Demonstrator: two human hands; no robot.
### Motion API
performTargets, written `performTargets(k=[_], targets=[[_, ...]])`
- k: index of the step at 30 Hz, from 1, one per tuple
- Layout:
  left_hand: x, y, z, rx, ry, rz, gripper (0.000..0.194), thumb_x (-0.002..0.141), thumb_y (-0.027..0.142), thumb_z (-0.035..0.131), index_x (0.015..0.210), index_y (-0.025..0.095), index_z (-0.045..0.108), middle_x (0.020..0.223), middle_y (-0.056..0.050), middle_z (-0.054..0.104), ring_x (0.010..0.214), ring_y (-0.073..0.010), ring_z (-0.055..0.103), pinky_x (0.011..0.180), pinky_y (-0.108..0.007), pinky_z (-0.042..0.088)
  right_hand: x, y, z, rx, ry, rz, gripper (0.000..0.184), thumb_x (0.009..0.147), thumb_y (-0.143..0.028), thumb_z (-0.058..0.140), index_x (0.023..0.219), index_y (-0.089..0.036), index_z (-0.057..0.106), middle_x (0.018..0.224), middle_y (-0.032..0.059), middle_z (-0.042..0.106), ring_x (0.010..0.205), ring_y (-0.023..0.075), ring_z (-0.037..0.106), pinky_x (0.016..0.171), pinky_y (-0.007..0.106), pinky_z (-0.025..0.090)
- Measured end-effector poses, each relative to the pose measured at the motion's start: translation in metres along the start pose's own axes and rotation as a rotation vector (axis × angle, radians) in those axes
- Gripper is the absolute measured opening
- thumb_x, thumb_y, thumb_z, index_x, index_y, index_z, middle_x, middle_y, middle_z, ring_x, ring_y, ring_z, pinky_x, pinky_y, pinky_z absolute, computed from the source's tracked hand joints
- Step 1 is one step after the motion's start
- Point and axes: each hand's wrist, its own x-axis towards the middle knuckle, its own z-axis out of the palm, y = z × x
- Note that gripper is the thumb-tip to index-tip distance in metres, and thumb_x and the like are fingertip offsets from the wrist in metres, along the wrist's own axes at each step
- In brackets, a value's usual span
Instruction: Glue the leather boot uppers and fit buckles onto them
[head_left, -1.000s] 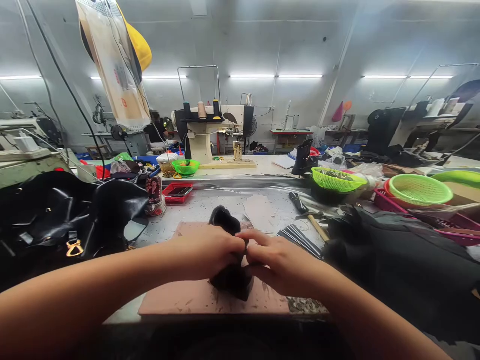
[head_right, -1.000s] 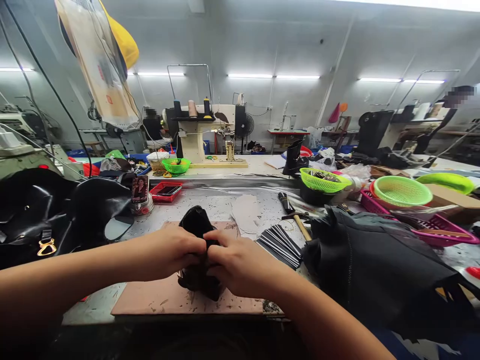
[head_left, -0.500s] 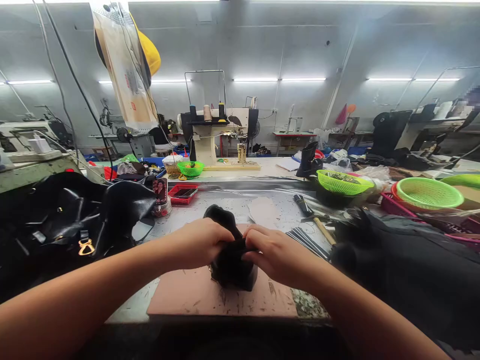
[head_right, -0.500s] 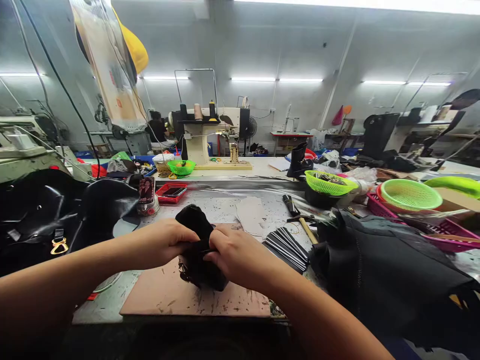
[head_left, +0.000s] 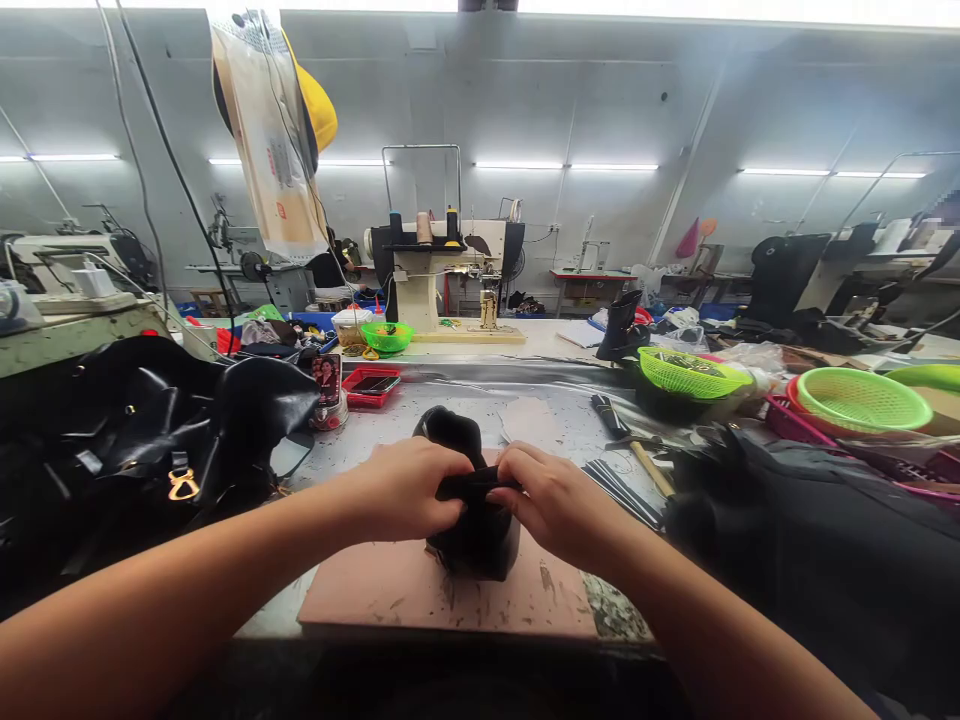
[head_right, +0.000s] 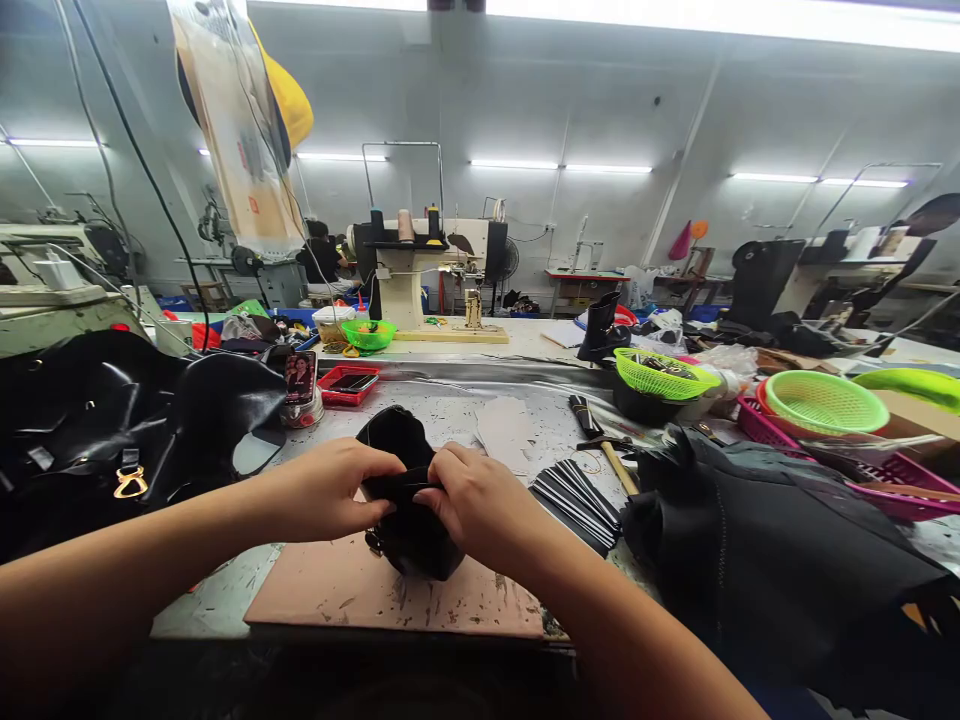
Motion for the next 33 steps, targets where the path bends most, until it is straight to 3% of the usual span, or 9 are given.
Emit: performTargets(k=[8,13,16,20,24,26,29,33], targets=[[0.001,-0.002,0.006,-0.085,0.040,-0.049,0.012,0.067,0.028,0.054,0.072,0.021,0.063,0.065,0.001,0.061,0.061,-0.0137,0.050,0.054,-0.022,0.031,0.000,0.000,0.003,0.021,0.045,0.026,0.014,0.082,-0.017,0.051,0.070,-0.019,0.043,0.073,0.0010,0.051,0.061,0.0134,0.046,0.056,0.026,0.036],[0.004,-0.005,0.016,-0.123,0.154,-0.056,0.016,0.072,0.032,0.055,0.066,0.019,0.064,0.056,0.002,0.056,0.056,-0.0120,0.046,0.052,-0.023,0.027,-0.001,-0.001,0.006,0.056,0.117,0.067,0.013,0.080,-0.018,0.050,0.068,-0.019,0.045,0.071,0.0016,0.052,0.059,0.0137,0.045,0.054,0.026,0.035],[0.001,-0.006,0.016,-0.189,0.202,0.010,0.012,0.073,0.026,0.056,0.072,0.021,0.067,0.061,0.002,0.061,0.061,-0.0125,0.050,0.059,-0.023,0.032,-0.001,0.006,0.007,0.306,0.160,0.063,0.014,0.076,-0.021,0.056,0.066,-0.019,0.048,0.075,0.0029,0.056,0.064,0.0142,0.050,0.058,0.027,0.039],[-0.006,-0.009,0.010,-0.247,0.242,0.083,0.009,0.071,0.023,0.061,0.075,0.020,0.068,0.065,0.001,0.064,0.067,-0.0141,0.053,0.065,-0.024,0.036,0.002,0.021,0.013,0.757,-0.027,-0.001,0.012,0.070,-0.027,0.065,0.070,-0.017,0.059,0.094,0.0048,0.058,0.085,0.0173,0.055,0.076,0.030,0.042],[-0.012,-0.017,0.010,-0.331,0.273,0.163,0.009,0.072,0.025,0.062,0.070,0.017,0.067,0.063,0.000,0.063,0.064,-0.0131,0.053,0.065,-0.024,0.038,0.003,0.027,0.024,1.074,-0.164,0.042,0.024,0.069,-0.037,0.067,0.081,-0.018,0.061,0.079,0.0007,0.055,0.077,0.0155,0.053,0.071,0.029,0.043],[-0.013,-0.020,0.013,-0.407,0.304,0.219,0.013,0.072,0.028,0.063,0.068,0.016,0.066,0.062,0.000,0.063,0.063,-0.0126,0.053,0.065,-0.024,0.038,0.002,0.027,0.026,1.166,-0.222,-0.024,0.033,0.066,-0.043,0.069,0.086,-0.018,0.062,0.088,0.0031,0.056,0.086,0.0185,0.053,0.077,0.032,0.043],[-0.015,-0.023,0.017,-0.500,0.335,0.307,0.016,0.072,0.031,0.063,0.066,0.016,0.065,0.061,0.000,0.063,0.061,-0.0118,0.053,0.068,-0.025,0.038,0.000,0.029,0.023,1.074,-0.191,-0.101,0.031,0.066,-0.045,0.070,0.081,-0.018,0.066,0.112,0.0073,0.051,0.108,0.0238,0.045,0.093,0.037,0.035],[-0.013,-0.020,0.016,-0.557,0.291,0.233,0.015,0.070,0.030,0.063,0.066,0.015,0.064,0.063,0.000,0.062,0.063,-0.0120,0.053,0.067,-0.025,0.039,-0.001,0.031,0.018,0.908,0.002,0.017,0.028,0.070,-0.046,0.066,0.073,-0.019,0.067,0.094,0.0054,0.052,0.093,0.0204,0.050,0.088,0.038,0.037]])
